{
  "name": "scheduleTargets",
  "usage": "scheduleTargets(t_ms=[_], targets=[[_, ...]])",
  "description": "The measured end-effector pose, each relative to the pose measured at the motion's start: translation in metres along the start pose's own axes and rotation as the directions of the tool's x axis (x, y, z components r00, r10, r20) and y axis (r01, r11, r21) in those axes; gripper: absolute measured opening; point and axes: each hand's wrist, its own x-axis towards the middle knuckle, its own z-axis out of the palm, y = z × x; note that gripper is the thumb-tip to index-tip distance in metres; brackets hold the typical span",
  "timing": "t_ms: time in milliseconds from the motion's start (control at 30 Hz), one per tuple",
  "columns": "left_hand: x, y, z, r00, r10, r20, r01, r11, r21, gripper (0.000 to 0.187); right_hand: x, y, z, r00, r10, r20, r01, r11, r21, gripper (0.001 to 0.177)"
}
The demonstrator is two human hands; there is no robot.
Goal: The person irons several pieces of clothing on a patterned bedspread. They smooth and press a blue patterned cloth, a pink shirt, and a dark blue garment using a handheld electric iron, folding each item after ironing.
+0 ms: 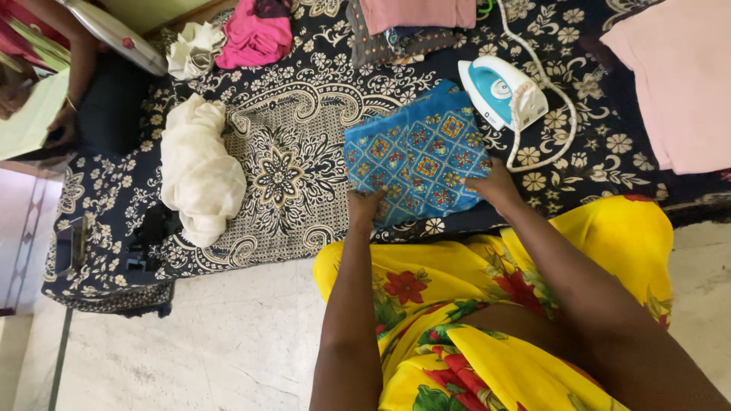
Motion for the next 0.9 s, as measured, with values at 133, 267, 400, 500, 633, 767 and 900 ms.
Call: scheduleTargets(t_ms=[133,267,400,500,633,767,900], targets=[[-0.001,0.003,0.001,0.996,0.087,0.017,-0.084,0.989,-0.124,0.071,0.012,0.009,-0.003,0.996,0.085,-0.02,-0.085,0.996,0.039,0.064],[-0.001,-0.001,0.002,0.996,0.001,0.09,-0.002,1.0,0.014,0.059,0.014,0.012,-0.001,0.999,0.042,-0.03,-0.042,0.999,-0.019,0.061],[0.004,0.0,0.012,0.977,0.16,0.141,-0.169,0.984,0.058,0.061,0.008,0.001,-0.004,0.992,0.126,-0.029,-0.128,0.987,-0.094,0.068],[0.007,0.017,0.016,0.979,0.175,0.109,-0.192,0.966,0.174,0.07,0.001,-0.016,-0.001,0.979,0.198,-0.045,-0.201,0.975,-0.092,0.071],[-0.016,0.066,0.023,0.937,0.347,0.04,-0.328,0.838,0.436,0.06,-0.005,-0.019,0.002,0.976,0.217,-0.02,-0.218,0.975,-0.035,0.069],[-0.058,0.108,0.078,0.821,0.557,0.122,-0.438,0.479,0.761,0.047,-0.003,-0.015,0.001,0.979,0.199,-0.031,-0.201,0.976,-0.088,0.073],[-0.111,0.103,0.145,0.575,0.623,0.53,-0.691,0.023,0.722,0.031,-0.002,0.002,-0.001,0.997,-0.046,-0.056,0.034,0.979,-0.2,0.064]])
